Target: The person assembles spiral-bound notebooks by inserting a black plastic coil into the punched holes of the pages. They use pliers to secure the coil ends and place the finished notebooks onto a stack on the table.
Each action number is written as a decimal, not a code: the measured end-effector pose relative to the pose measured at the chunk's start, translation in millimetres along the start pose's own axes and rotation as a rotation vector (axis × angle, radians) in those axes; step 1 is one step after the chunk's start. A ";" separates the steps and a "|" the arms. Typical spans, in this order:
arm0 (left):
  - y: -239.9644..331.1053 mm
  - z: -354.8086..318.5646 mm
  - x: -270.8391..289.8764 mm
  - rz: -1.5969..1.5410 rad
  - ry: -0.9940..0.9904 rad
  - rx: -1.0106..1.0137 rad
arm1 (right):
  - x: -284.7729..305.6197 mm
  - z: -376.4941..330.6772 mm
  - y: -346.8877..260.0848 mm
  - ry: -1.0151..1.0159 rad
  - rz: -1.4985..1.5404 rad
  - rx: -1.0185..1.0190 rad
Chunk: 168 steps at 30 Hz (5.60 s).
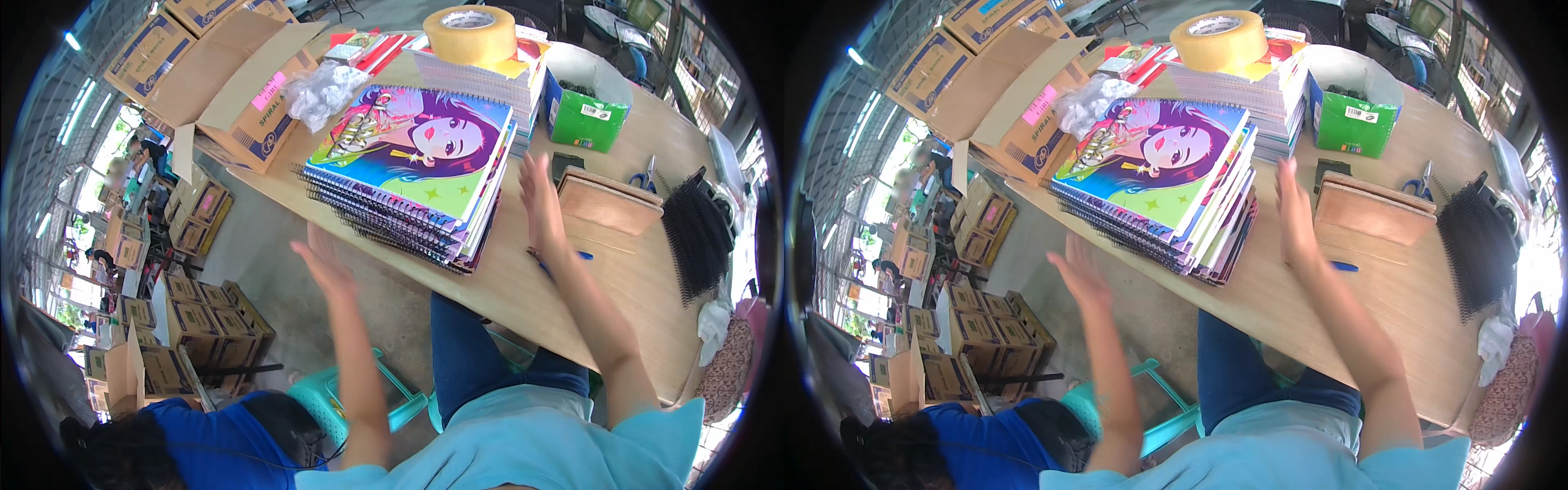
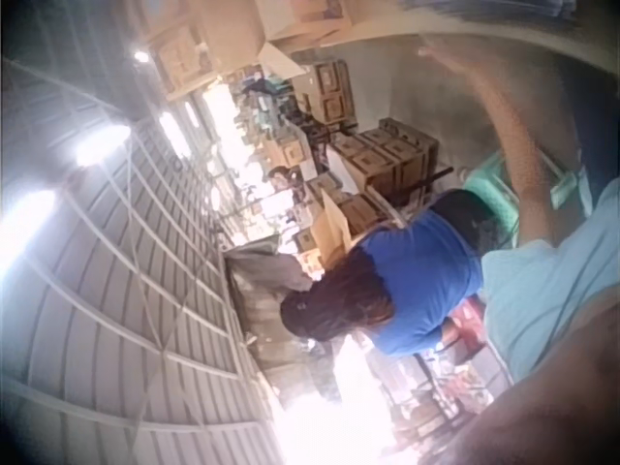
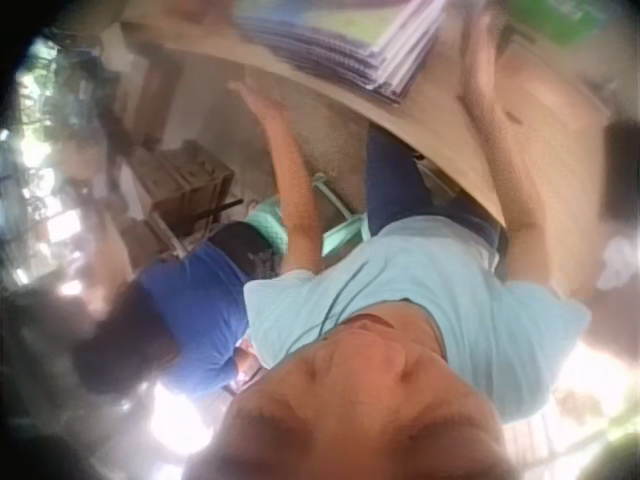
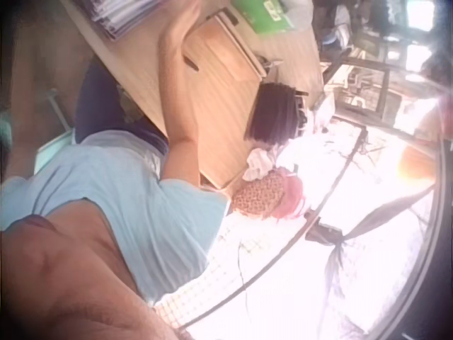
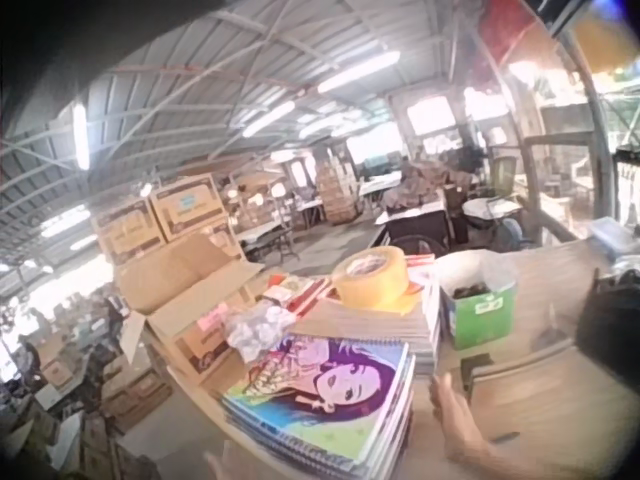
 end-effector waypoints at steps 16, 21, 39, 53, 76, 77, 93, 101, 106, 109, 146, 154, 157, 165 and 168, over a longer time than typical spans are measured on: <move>-48.4 -33.9 -45.3 -0.696 -0.501 0.644 | -71.1 53.0 8.6 -0.318 0.085 -0.297; -54.8 -62.7 -72.0 -0.504 -0.211 0.388 | -79.9 122.9 12.1 -0.421 0.034 -0.278; -35.9 -122.8 -72.2 0.936 0.297 -0.103 | 58.4 -148.6 0.0 -0.041 -1.448 0.472; -80.7 -102.5 -77.0 0.976 0.478 -0.287 | 23.2 -127.8 -13.9 -0.212 -1.269 0.718; -42.1 -130.8 -51.8 0.943 0.067 -0.369 | -71.6 -115.4 19.6 -0.162 -1.439 0.736; -40.1 -130.5 -56.8 0.949 0.064 -0.399 | -75.5 -112.4 23.2 -0.151 -1.467 0.713; -39.8 -121.8 -52.8 0.855 0.088 -0.287 | -102.4 -96.2 36.5 -0.142 -1.536 0.662; -39.2 -122.4 -59.6 0.905 0.117 -0.303 | -101.9 -90.5 37.1 -0.230 -1.513 0.619; -36.7 -119.5 -62.5 0.936 0.125 -0.347 | -101.3 -77.0 49.9 -0.424 -1.521 0.335; -35.6 -120.4 -59.9 0.838 0.121 -0.276 | -90.7 -82.6 42.1 -0.348 -1.482 0.372; -48.6 -113.5 -59.8 0.422 0.071 -0.127 | -86.9 -83.2 34.1 -0.148 -1.411 0.583; -51.4 -111.1 -54.8 0.404 0.059 -0.132 | -81.8 -83.3 33.7 -0.180 -1.345 0.448; -52.9 -112.9 -57.2 0.381 0.047 -0.084 | -78.3 -93.3 22.3 -0.073 -1.354 0.571; -51.1 -111.0 -59.3 0.250 0.063 -0.089 | -91.4 -89.3 25.2 -0.158 -1.356 0.569; -51.6 -108.4 -56.9 0.276 0.062 -0.093 | -90.7 -77.2 38.1 -0.256 -1.320 0.410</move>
Point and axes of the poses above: each hand's wrist, its own z-axis towards the middle knuckle, its own x-axis out of the back of the hand, y = z × x, the point moved 8 cm from there along z, towards the middle knuckle
